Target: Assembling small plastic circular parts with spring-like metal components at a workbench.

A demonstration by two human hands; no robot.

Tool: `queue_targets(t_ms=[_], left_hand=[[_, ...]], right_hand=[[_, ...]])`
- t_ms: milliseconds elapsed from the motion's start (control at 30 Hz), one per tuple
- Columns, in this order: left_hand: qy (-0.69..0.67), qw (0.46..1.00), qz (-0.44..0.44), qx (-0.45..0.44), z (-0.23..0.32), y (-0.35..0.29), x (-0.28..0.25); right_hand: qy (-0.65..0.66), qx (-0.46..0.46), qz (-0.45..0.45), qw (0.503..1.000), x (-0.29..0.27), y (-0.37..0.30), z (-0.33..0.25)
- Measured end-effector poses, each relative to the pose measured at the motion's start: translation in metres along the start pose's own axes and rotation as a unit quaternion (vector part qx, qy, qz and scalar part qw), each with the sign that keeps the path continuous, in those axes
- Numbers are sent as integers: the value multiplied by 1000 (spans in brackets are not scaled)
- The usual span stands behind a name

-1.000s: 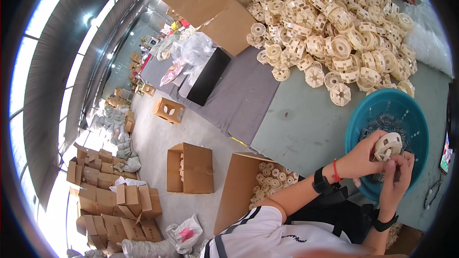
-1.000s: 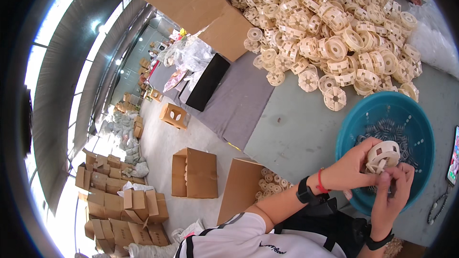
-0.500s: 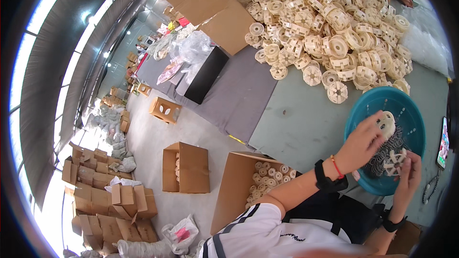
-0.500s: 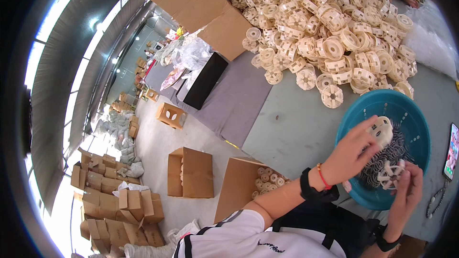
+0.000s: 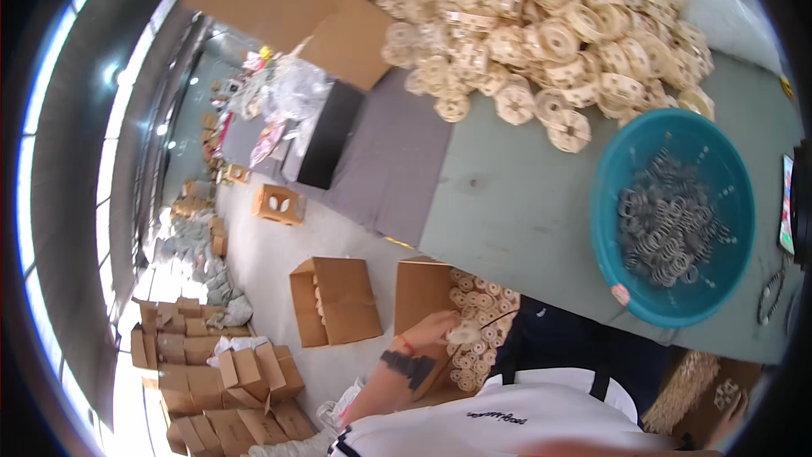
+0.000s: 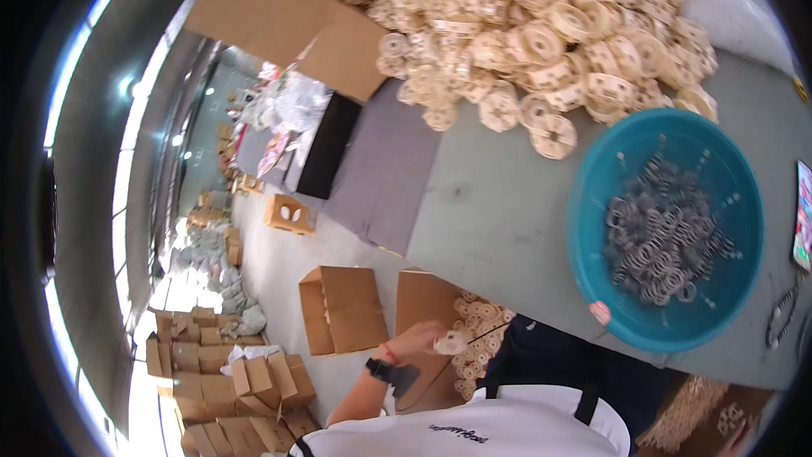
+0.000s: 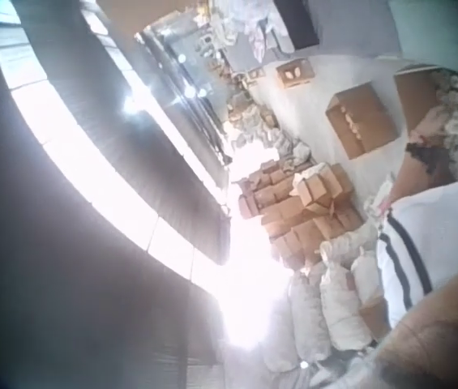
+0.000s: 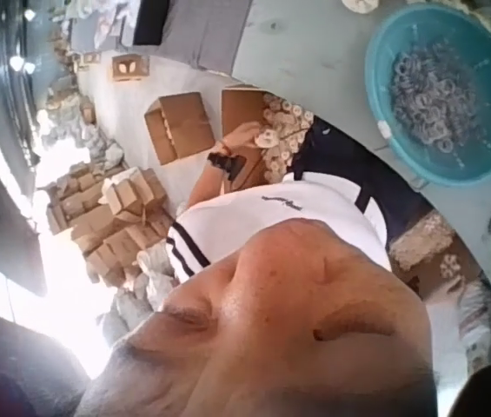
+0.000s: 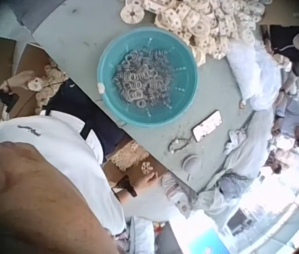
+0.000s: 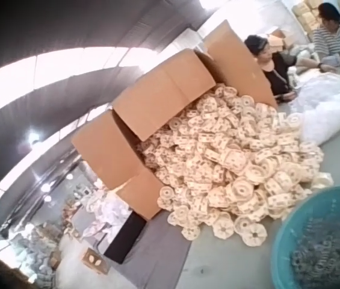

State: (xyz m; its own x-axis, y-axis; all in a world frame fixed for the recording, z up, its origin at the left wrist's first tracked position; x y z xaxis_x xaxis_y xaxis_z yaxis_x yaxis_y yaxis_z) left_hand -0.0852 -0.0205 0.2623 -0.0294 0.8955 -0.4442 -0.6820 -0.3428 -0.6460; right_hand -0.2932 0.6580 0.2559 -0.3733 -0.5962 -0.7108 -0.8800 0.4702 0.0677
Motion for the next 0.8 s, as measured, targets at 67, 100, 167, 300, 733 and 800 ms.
queue_targets(t_ms=[67, 100, 167, 300, 733, 800], left_hand=[[174, 983, -29, 56, -11, 6, -1], [184, 980, -52, 48, 12, 6, -1], [59, 989, -49, 123, 108, 17, 2], [-10, 968, 84, 236, 235, 74, -9], [-97, 837, 349, 409, 291, 132, 17], [-237, 880, 207, 356, 294, 90, 32]], right_hand=[[50, -34, 68, 996, 18, -5, 9], [150, -16, 99, 984, 34, -4, -15], [155, -33, 206, 966, 53, -8, -84], [73, -304, 204, 928, 89, -9, -165], [284, -397, 121, 865, 102, -73, -271], [311, -328, -7, 892, 101, -70, -271]])
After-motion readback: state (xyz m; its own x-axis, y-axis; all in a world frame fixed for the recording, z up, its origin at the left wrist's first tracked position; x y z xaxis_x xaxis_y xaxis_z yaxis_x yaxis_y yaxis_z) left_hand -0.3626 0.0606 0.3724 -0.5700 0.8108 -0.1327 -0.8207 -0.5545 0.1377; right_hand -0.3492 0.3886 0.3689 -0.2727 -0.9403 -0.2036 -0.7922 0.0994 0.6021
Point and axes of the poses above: each hand's wrist, its own y-axis towards the middle knuckle, its own x-axis out of the palm, z = x × y, the point moved 4 cm from there along y, towards the middle knuckle, and after that the axes turned 10 degrees about z, right-handed, at the moved point
